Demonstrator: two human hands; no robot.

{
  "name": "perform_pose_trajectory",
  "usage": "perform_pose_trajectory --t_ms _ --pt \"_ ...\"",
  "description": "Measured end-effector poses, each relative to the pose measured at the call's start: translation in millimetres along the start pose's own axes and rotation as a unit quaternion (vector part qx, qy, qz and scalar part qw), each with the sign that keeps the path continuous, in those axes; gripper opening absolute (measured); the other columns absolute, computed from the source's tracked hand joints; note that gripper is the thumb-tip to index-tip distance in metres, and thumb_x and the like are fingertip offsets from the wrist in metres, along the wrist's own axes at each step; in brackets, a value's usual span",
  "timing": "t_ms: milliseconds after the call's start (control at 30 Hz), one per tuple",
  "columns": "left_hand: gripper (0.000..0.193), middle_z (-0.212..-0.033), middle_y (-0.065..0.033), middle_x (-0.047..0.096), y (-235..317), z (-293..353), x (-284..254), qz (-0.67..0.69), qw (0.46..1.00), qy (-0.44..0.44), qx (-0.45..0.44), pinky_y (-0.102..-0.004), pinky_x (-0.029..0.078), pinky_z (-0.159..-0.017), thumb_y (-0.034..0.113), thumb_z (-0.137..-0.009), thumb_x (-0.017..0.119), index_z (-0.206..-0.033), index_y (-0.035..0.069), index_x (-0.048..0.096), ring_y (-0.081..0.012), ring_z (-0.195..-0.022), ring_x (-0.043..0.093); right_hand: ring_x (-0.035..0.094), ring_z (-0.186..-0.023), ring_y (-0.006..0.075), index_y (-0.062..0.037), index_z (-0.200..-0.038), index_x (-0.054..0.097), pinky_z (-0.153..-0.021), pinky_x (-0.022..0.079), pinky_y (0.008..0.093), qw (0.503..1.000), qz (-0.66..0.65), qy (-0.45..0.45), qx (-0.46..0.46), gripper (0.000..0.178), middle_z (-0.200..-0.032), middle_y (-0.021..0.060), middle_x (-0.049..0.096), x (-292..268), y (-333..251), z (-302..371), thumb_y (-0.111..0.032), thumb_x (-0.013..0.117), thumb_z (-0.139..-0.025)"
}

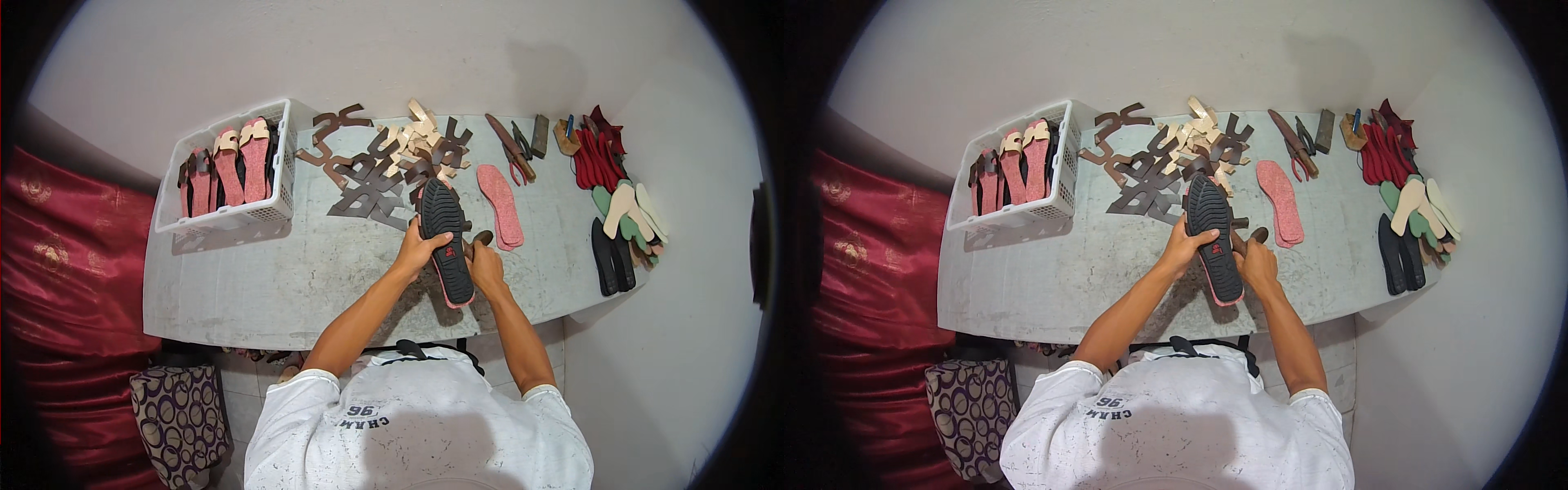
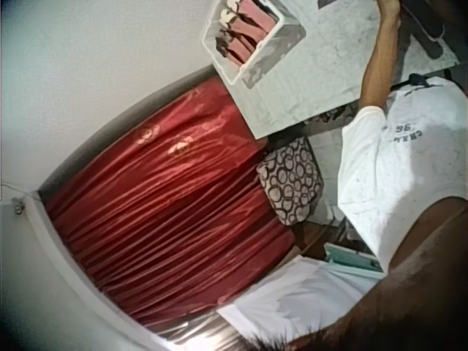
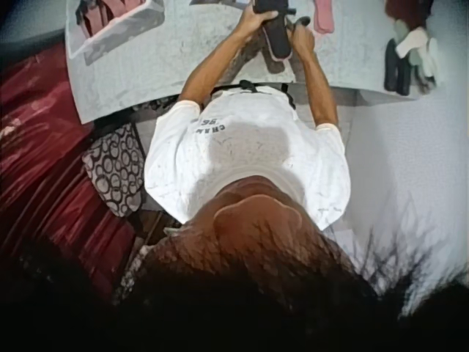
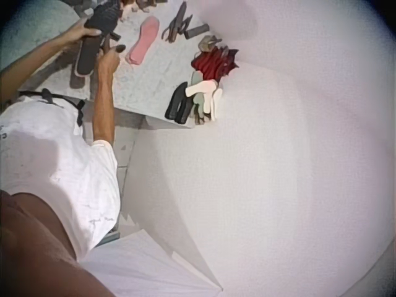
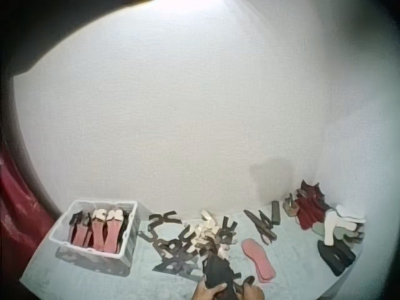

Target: The recorder is assembling and hammering parts of a shoe on a table.

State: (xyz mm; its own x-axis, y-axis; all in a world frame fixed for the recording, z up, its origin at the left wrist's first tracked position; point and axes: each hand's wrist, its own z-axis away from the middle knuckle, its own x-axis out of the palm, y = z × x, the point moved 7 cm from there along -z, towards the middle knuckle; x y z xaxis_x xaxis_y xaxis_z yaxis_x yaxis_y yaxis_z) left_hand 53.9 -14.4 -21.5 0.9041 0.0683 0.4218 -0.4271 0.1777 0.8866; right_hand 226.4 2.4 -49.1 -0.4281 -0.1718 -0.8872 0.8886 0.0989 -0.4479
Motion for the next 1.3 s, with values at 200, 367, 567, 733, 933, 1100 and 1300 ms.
perform_pose_trajectory --t_ms 200,367,567,733,933,1100,1300 --pt "0.047 -0.107 -0.0092 0.062 -0.7 -1.3 -2.9 -0.006 1.000 0.001 0.014 -0.0347 0.049 -0.089 0.005 -0.079 0.072 -0.119 0.000 0.048 -0.0190 -0.098 0.062 0.064 -0.078 0.0410 0.0049 -0.094 0.063 -0.069 0.051 0.0470 0.997 -0.008 0.028 -0.074 0.033 -0.082 0.0225 0.066 -14.2 -9.4 0.4 -0.023 0.071 -0.078" --pt "0.045 -0.106 -0.0082 0.063 6.2 1.0 4.1 0.008 1.000 -0.027 0.007 -0.0334 0.050 -0.088 0.005 -0.080 0.071 -0.119 0.001 0.048 -0.0177 -0.096 0.063 0.066 -0.074 0.0343 0.0029 -0.088 0.065 -0.070 0.051 0.0414 0.987 -0.126 0.073 -0.072 0.025 -0.079 0.0187 0.067 -64.1 -27.6 -34.9 -0.021 0.067 -0.082" --pt "0.051 -0.107 -0.0106 0.062 9.3 3.3 4.1 -0.004 1.000 -0.027 -0.010 -0.0336 0.052 -0.087 0.007 -0.078 0.073 -0.119 -0.001 0.045 -0.0192 -0.096 0.064 0.065 -0.093 0.0229 0.0003 -0.111 0.062 -0.083 0.050 0.0367 0.924 -0.326 0.045 -0.197 0.042 -0.100 0.0146 0.067 -94.6 -88.9 -86.3 -0.027 0.072 -0.081" --pt "0.056 -0.105 -0.0093 0.063 3.5 3.0 -3.6 -0.033 0.999 -0.002 -0.004 -0.0320 0.050 -0.087 0.011 -0.076 0.077 -0.121 0.000 0.046 -0.0181 -0.096 0.063 0.060 -0.094 0.0172 0.0005 -0.115 0.061 -0.084 0.048 0.0305 0.918 -0.298 -0.181 -0.189 0.043 -0.105 0.0092 0.065 -61.7 -114.0 -113.7 -0.018 0.073 -0.078" --pt "0.055 -0.099 -0.0065 0.064 2.7 23.5 -4.9 -0.090 0.994 0.055 -0.026 -0.0280 0.051 -0.081 0.030 -0.081 0.075 -0.120 0.002 0.049 -0.0182 -0.091 0.064 0.058 -0.087 0.0138 -0.0009 -0.107 0.065 -0.079 0.047 0.0276 0.904 -0.301 -0.267 -0.146 0.033 -0.096 0.0052 0.064 -43.5 -107.7 -115.2 -0.015 0.074 -0.078" --pt "0.056 -0.099 -0.0057 0.065 -26.1 53.8 1.0 -0.122 0.967 -0.048 -0.217 -0.0274 0.051 -0.075 0.043 -0.085 0.067 -0.122 0.004 0.050 -0.0168 -0.089 0.064 0.056 -0.087 0.0120 -0.0028 -0.102 0.064 -0.080 0.044 0.0258 0.896 -0.316 -0.272 -0.151 0.027 -0.092 0.0025 0.063 -39.7 -104.2 -116.4 -0.014 0.073 -0.079" --pt "0.052 -0.112 -0.0123 0.064 -61.5 72.1 28.4 -0.049 0.954 -0.211 -0.207 -0.0321 0.051 -0.084 0.028 -0.087 0.068 -0.129 0.003 0.049 -0.0218 -0.099 0.063 0.055 -0.088 0.0108 -0.0031 -0.099 0.064 -0.079 0.043 0.0253 0.904 -0.289 -0.254 -0.188 0.026 -0.093 0.0013 0.062 -40.9 -111.1 -118.8 -0.015 0.073 -0.079"
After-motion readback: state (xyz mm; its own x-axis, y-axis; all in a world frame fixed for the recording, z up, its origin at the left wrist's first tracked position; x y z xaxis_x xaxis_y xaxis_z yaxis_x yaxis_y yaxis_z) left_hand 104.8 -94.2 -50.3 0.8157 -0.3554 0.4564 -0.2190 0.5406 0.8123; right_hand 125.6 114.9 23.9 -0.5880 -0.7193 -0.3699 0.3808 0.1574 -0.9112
